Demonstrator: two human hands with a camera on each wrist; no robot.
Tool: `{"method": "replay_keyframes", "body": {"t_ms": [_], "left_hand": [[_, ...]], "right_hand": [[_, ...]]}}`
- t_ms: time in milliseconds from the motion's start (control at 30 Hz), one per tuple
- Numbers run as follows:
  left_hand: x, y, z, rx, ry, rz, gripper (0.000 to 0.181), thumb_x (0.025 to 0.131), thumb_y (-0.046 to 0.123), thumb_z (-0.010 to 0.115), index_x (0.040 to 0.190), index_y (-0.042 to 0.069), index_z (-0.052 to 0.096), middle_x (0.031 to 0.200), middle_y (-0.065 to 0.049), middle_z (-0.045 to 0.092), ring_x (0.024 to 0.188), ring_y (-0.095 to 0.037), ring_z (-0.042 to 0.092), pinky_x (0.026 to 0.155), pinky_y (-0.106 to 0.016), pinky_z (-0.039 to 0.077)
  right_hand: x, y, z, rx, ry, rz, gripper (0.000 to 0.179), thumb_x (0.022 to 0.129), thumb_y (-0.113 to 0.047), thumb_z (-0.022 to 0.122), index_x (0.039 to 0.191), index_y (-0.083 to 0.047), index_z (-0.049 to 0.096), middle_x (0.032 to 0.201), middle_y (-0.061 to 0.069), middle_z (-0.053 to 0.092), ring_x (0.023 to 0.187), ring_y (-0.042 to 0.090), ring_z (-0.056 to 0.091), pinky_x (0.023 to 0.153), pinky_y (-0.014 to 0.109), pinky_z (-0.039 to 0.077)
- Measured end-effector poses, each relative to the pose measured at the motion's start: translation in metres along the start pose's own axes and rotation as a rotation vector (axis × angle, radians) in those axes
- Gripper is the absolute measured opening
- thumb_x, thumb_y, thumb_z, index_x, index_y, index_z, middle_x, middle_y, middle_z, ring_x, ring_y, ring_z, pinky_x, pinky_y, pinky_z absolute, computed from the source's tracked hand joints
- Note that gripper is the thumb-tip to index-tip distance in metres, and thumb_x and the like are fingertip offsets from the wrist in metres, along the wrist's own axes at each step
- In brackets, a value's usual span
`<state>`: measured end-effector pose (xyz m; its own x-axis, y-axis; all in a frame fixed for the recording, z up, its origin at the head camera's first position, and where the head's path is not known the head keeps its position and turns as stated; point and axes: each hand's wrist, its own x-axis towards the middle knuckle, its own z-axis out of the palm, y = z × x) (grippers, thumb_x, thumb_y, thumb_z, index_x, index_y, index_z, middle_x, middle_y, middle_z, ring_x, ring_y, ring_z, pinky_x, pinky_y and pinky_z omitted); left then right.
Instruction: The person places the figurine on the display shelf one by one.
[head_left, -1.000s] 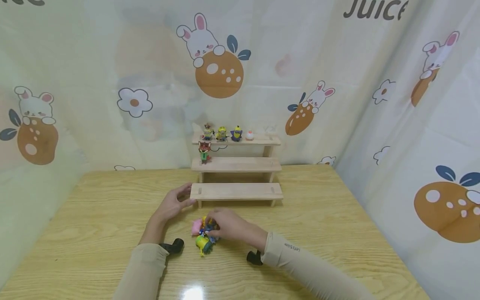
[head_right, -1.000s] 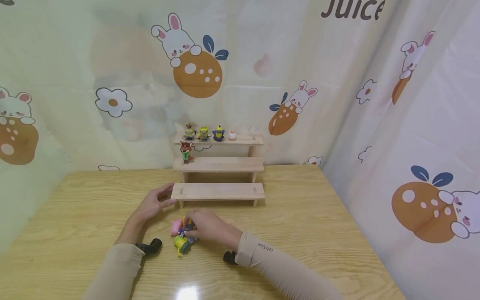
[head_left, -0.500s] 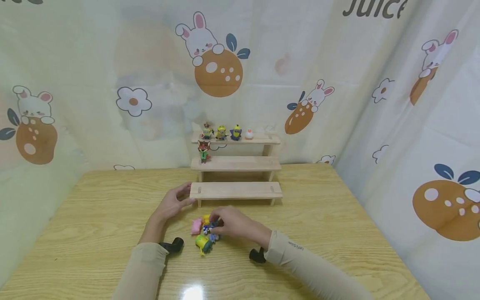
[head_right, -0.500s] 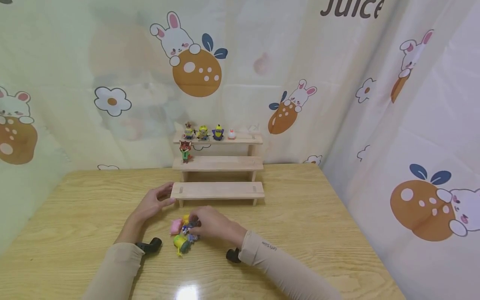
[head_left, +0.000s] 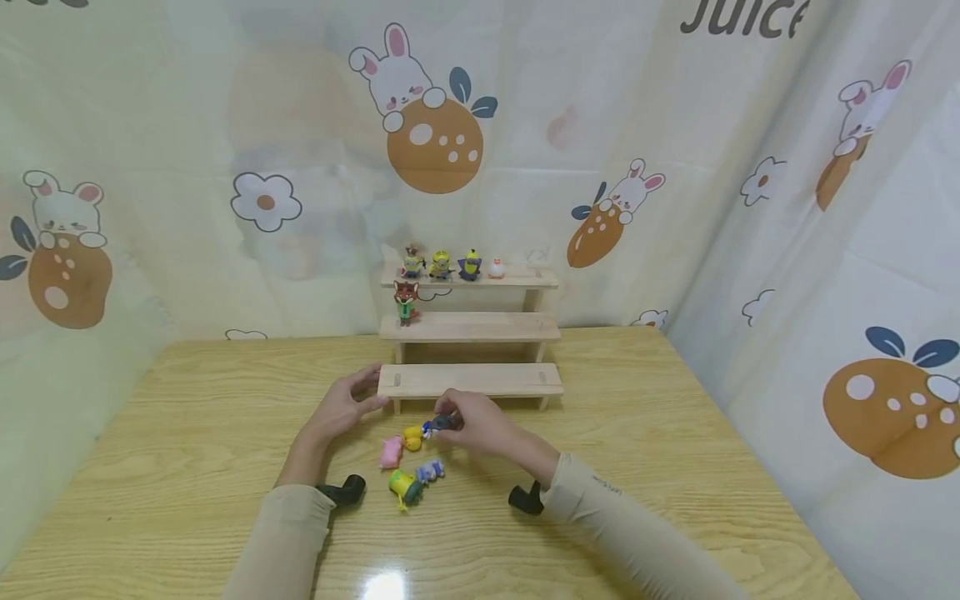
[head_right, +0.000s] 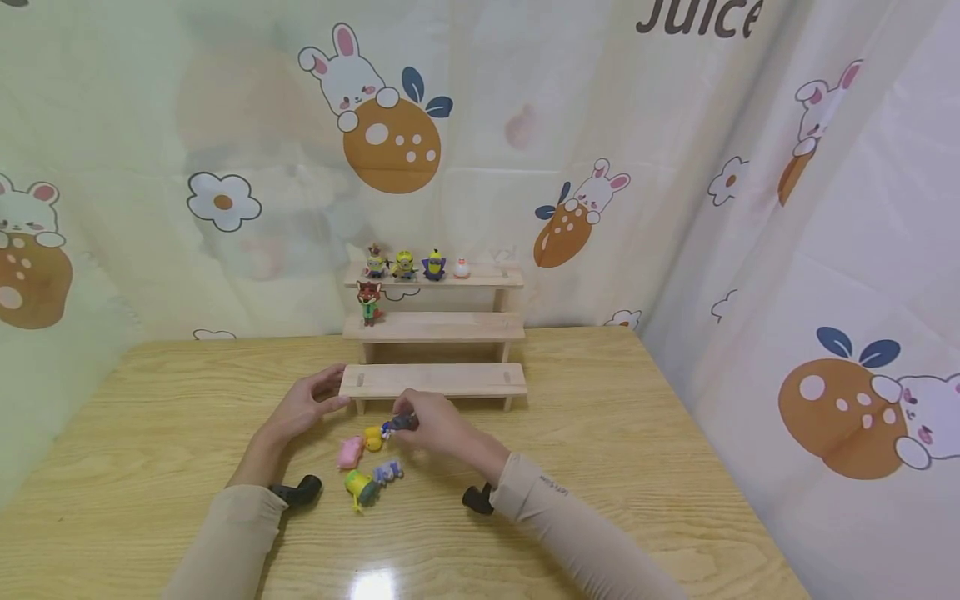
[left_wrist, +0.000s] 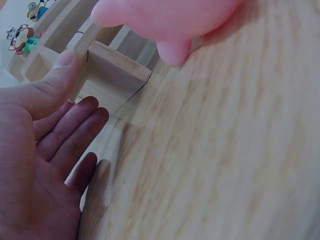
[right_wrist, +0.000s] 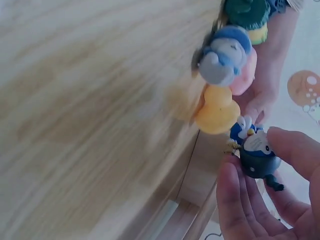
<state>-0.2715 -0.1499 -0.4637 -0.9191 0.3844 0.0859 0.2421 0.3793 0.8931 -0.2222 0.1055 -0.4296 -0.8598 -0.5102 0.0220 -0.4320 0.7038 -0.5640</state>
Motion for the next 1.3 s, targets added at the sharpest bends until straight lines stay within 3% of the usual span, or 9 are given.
{"method": "replay_keyframes", "body": {"t_ms": [300, 567, 733, 967, 1300], "left_hand": [[0.0, 0.0, 0.0, -0.026, 0.018, 0.024, 0.063, 0.088, 0.011, 0.066, 0.142, -0.005, 0.038, 0.132, -0.027, 0.053, 0.124, -0.041, 0.05, 0.107, -0.054, 0.036], [0.0, 0.0, -0.001, -0.033, 0.012, 0.025, 0.064, 0.088, 0.012, 0.066, 0.142, -0.005, 0.037, 0.133, -0.027, 0.052, 0.125, -0.042, 0.049, 0.109, -0.055, 0.032], [-0.001, 0.0, -0.001, -0.038, 0.009, 0.029, 0.064, 0.088, 0.012, 0.066, 0.142, -0.005, 0.037, 0.134, -0.027, 0.052, 0.125, -0.042, 0.048, 0.109, -0.055, 0.032], [-0.001, 0.0, -0.001, -0.041, 0.011, 0.032, 0.064, 0.088, 0.012, 0.067, 0.142, -0.005, 0.037, 0.133, -0.028, 0.052, 0.125, -0.043, 0.048, 0.109, -0.056, 0.032], [-0.001, 0.001, -0.001, -0.037, 0.009, 0.023, 0.064, 0.088, 0.013, 0.066, 0.142, -0.004, 0.037, 0.134, -0.027, 0.052, 0.125, -0.043, 0.048, 0.108, -0.055, 0.034]], "right_hand": [[0.0, 0.004, -0.009, -0.033, 0.073, -0.039, 0.023, 0.085, -0.021, 0.072, 0.105, -0.01, 0.069, 0.095, 0.0, 0.063, 0.079, 0.007, 0.06, 0.069, 0.016, 0.05], [0.004, 0.009, -0.012, -0.02, 0.116, 0.007, 0.028, 0.085, -0.023, 0.072, 0.109, -0.01, 0.068, 0.098, 0.001, 0.066, 0.08, 0.009, 0.064, 0.067, 0.018, 0.052], [0.008, 0.011, -0.017, 0.056, 0.134, 0.067, 0.033, 0.086, -0.022, 0.071, 0.116, -0.013, 0.064, 0.105, 0.004, 0.069, 0.086, 0.013, 0.068, 0.07, 0.022, 0.055], [0.018, 0.008, -0.028, 0.08, 0.223, 0.115, 0.034, 0.084, -0.022, 0.073, 0.115, -0.011, 0.064, 0.108, 0.004, 0.069, 0.086, 0.013, 0.068, 0.069, 0.022, 0.056], [0.043, 0.002, -0.047, 0.124, 0.41, 0.112, 0.04, 0.084, -0.021, 0.073, 0.121, -0.008, 0.063, 0.107, 0.006, 0.069, 0.088, 0.015, 0.068, 0.074, 0.025, 0.057]]}}
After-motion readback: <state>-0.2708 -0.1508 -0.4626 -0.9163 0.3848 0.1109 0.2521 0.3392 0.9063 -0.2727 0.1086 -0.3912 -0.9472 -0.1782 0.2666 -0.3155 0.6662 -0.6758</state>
